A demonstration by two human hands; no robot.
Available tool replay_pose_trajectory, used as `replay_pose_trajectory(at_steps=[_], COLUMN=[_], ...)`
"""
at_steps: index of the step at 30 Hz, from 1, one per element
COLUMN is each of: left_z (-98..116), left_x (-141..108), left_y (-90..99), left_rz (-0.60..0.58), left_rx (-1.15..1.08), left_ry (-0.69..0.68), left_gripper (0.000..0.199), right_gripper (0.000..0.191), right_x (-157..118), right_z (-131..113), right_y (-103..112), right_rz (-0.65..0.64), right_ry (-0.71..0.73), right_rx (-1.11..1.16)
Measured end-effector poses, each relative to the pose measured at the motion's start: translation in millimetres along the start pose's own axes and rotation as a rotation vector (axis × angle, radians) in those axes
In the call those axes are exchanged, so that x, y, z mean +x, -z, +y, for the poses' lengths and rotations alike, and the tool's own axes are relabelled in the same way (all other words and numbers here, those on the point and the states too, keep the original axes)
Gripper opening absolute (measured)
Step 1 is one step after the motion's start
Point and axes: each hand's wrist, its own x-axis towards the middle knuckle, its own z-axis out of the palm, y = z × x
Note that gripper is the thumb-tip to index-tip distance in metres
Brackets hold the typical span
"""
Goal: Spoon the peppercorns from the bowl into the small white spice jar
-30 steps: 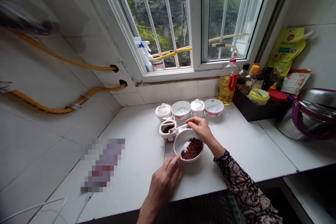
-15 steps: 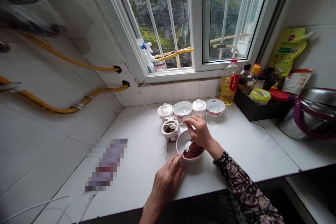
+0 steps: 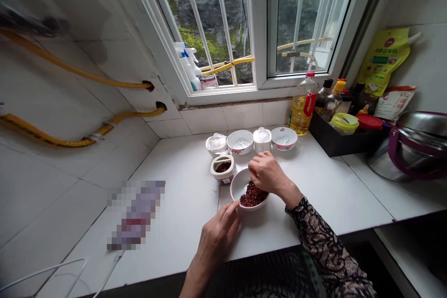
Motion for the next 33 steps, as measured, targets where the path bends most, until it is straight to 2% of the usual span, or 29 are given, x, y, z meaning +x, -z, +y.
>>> replay_pose_trajectory(at_steps=[5,13,17,21,29,31,33], left_z=[0,1,1,0,-1,-1,-1], left_x=[0,0,0,-1,-2,-2,-2], left_y=[1.0,0.7,0.1,-1.2,-1.4,-1.1,-1.2], left_rz=[-0.002,-0.01,-0.003,-0.008,-0.01,-0.01,-0.011], left_rx=[-0.011,-0.02,-0.014,-0.005,-0.011,-0.01,-0.004], left_ry=[0.002,0.013,0.004,0.002,0.008,0.008,0.008], left_gripper=[0.031,0.033,0.032,0.032,0.035,0.035,0.035], right_gripper=[0.015,0.019,0.017,0.019,0.02,0.02,0.018], right_x=[-1,-1,-1,-1,-1,-1,-1], right_z=[2,9,9,4,14,15,14], right_y=[-5,-6,-15,-24,-22,-22,-23], right_rz=[0.047,0.192,0.161,0.095,0.124,0.131,0.134], right_ry=[-0.062,-0.171,-0.158,-0.186,-0.519,-0.522,-0.45], right_rx=[0.148,0.136,0.094,0.231,0.51,0.494,0.401])
